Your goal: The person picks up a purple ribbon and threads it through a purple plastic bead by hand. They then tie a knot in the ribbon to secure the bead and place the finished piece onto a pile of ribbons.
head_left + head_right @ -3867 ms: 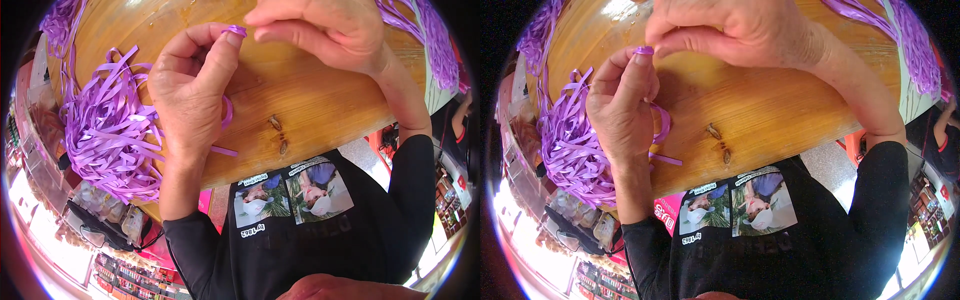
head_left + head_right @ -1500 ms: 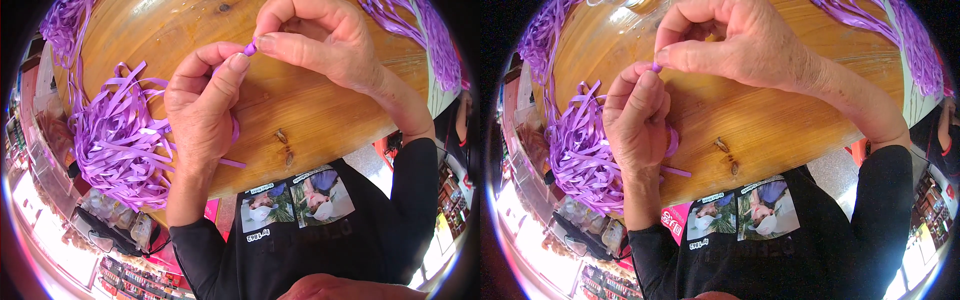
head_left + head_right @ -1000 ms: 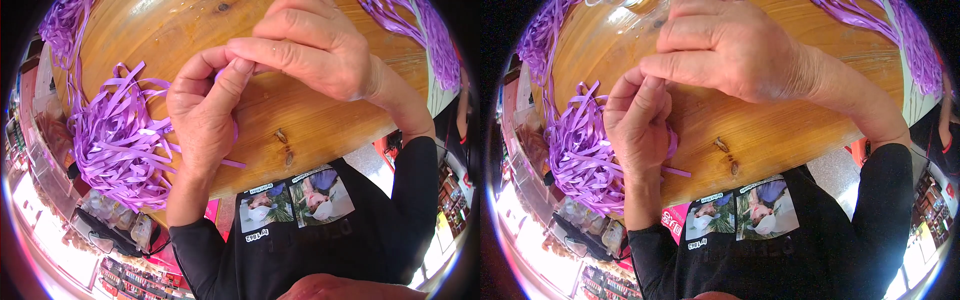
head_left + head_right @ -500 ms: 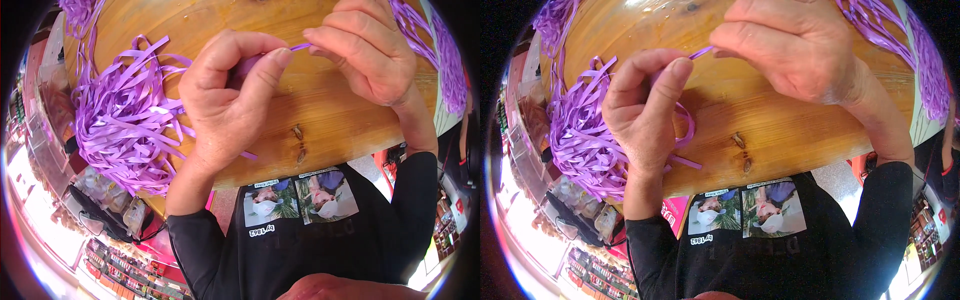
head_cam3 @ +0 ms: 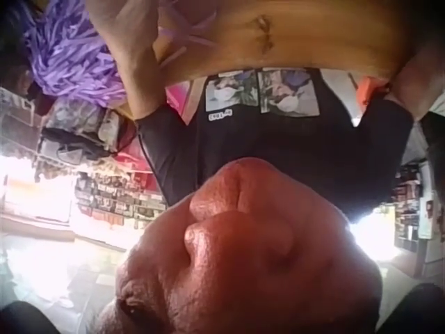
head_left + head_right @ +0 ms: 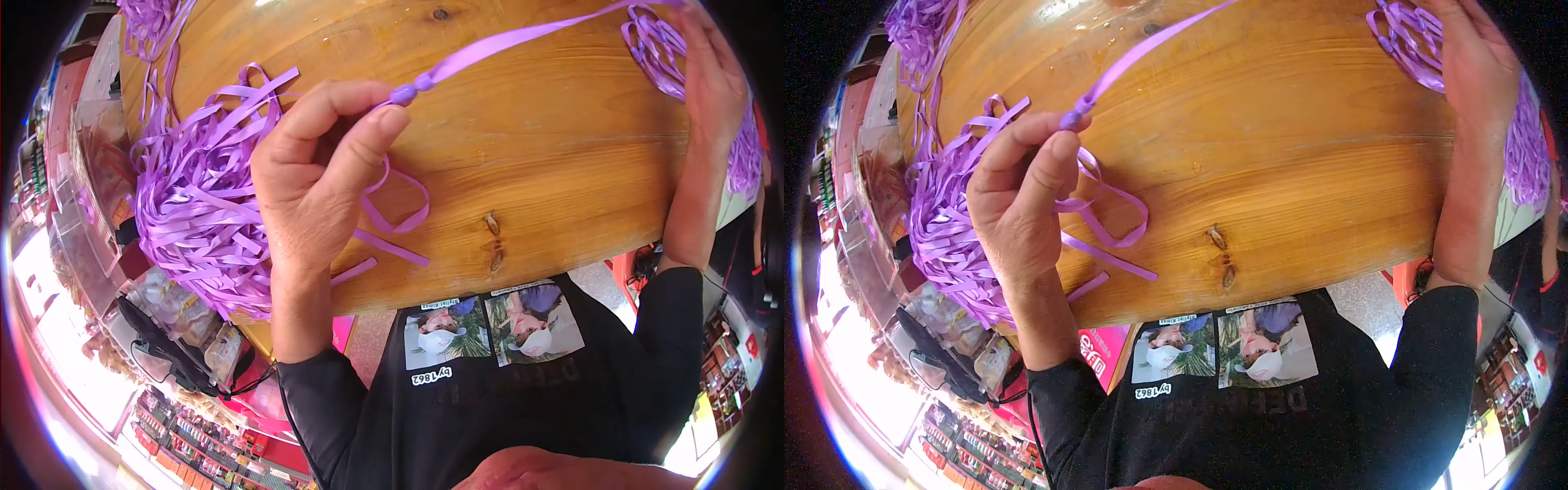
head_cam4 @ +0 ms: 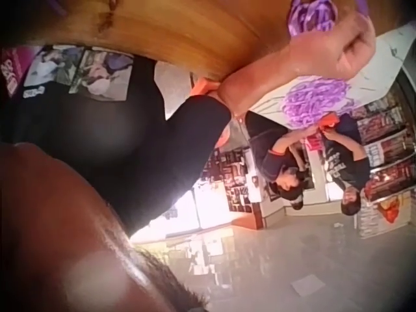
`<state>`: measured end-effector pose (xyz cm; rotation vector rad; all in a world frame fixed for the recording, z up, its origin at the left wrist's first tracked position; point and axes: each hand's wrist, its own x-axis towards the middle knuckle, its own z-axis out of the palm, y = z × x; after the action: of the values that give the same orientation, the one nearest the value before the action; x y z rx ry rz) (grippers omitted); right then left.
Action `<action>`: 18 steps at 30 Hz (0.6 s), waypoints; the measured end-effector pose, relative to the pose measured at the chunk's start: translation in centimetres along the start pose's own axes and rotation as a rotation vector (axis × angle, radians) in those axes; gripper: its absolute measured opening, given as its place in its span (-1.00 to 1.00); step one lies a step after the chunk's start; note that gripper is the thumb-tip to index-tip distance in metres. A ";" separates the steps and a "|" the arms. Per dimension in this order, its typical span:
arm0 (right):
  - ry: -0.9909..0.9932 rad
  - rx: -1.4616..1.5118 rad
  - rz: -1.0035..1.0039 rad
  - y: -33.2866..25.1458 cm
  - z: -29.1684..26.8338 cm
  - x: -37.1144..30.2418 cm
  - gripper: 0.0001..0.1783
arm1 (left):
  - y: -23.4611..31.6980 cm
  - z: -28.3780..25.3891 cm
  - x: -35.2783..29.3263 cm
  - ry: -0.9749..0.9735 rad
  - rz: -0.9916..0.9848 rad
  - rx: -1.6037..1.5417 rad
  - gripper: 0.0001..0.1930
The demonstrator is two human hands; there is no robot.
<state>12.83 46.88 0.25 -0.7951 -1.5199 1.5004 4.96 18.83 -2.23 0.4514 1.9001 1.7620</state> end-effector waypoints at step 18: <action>-1.053 -0.185 -0.674 -0.7 2.4 -5.7 -0.67 | 0.7 3.2 -0.6 -0.085 -0.134 -0.117 -0.82</action>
<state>13.38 40.70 0.33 0.5399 -2.3651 1.2708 7.20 21.14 -1.54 0.3431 1.7171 1.7277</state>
